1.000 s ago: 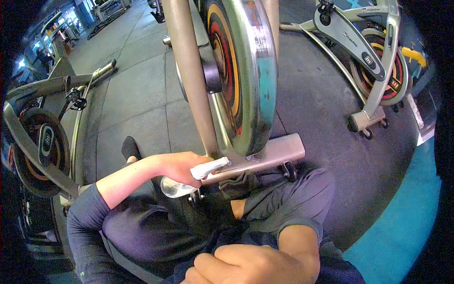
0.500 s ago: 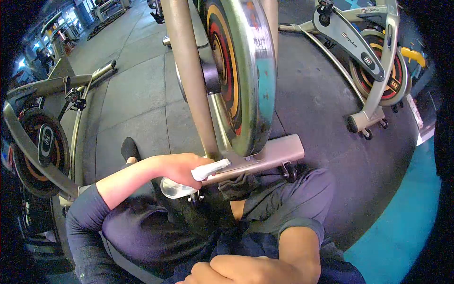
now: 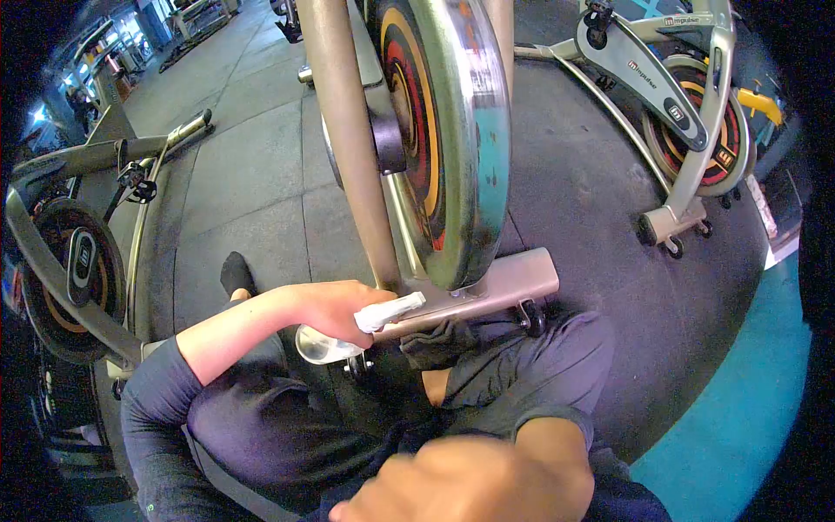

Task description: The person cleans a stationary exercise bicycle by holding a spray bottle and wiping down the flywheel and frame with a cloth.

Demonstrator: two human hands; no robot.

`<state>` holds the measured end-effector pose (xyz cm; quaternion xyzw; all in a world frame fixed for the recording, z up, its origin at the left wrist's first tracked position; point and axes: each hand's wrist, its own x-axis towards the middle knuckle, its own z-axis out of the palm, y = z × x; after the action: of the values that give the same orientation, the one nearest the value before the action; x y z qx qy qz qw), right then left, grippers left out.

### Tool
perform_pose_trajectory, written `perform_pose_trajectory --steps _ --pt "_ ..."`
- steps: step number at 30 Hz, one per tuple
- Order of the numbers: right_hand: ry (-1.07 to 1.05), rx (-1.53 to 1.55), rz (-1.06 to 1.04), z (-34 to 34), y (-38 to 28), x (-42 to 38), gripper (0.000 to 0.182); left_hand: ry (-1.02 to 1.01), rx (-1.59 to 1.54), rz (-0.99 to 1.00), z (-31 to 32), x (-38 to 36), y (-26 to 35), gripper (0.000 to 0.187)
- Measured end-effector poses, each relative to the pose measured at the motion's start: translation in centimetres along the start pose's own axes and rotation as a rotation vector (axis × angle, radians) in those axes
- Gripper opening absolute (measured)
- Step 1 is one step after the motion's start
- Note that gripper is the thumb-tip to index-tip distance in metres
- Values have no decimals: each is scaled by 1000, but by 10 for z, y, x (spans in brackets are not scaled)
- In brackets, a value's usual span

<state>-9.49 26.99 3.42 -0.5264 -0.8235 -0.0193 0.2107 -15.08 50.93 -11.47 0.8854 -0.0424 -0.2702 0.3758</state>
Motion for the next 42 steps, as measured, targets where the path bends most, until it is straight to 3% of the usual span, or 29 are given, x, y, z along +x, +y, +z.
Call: perform_pose_trajectory --steps 1,2,3,6,9,11,13,14,15,17,18,19,21,23,25,29,31,32,37,40,42 --pt "53 110 -8 12 12 -7 18 1 0 2 0 0 1 50" --pt "-84 30 167 24 18 -16 19 3 7 12 0 -1 1 50" --pt "-20 103 242 42 36 -26 18 6 14 24 -1 -1 2 50" --pt "-398 15 855 92 87 -63 33 39 20 55 -2 -4 1 47" --pt "-677 -63 1121 176 128 -125 53 9 61 8 -3 -4 4 47" --pt "-571 -22 1103 220 139 -158 57 14 64 19 0 -3 3 46" --pt "-116 109 834 244 145 -169 59 23 75 31 1 -5 3 45" --pt "-136 106 858 248 141 -168 47 29 77 25 0 -6 5 45" --pt "-133 105 852 250 140 -162 47 7 49 -9 -2 -7 10 48" --pt "-118 301 893 252 138 -153 33 -10 28 -37 -4 -8 15 51" --pt "-98 292 866 249 135 -146 20 -13 14 -39 -6 -9 17 51" --pt "-97 289 861 236 128 -137 20 -16 -5 -45 -7 -11 17 50" --pt "118 44 664 204 111 -118 16 23 17 -26 -5 -12 15 49" --pt "159 -109 633 184 110 -98 13 54 37 -3 -1 -12 12 47" --pt "282 41 892 180 113 -84 10 46 33 17 -1 -12 9 47" --pt "347 -7 924 232 140 -82 24 62 27 40 -1 -15 13 48" --pt "413 26 727 259 142 -94 46 91 29 54 -1 -19 12 48" --pt "430 28 713 267 139 -99 45 98 20 60 -2 -22 12 49" --pt "363 -123 708 267 141 -89 41 54 10 69 5 -17 5 47" --pt "-59 -158 879 269 150 -75 44 17 -22 86 10 -12 -2 47" --pt "-156 -8 927 258 161 -61 44 10 -46 113 9 -10 -1 48"
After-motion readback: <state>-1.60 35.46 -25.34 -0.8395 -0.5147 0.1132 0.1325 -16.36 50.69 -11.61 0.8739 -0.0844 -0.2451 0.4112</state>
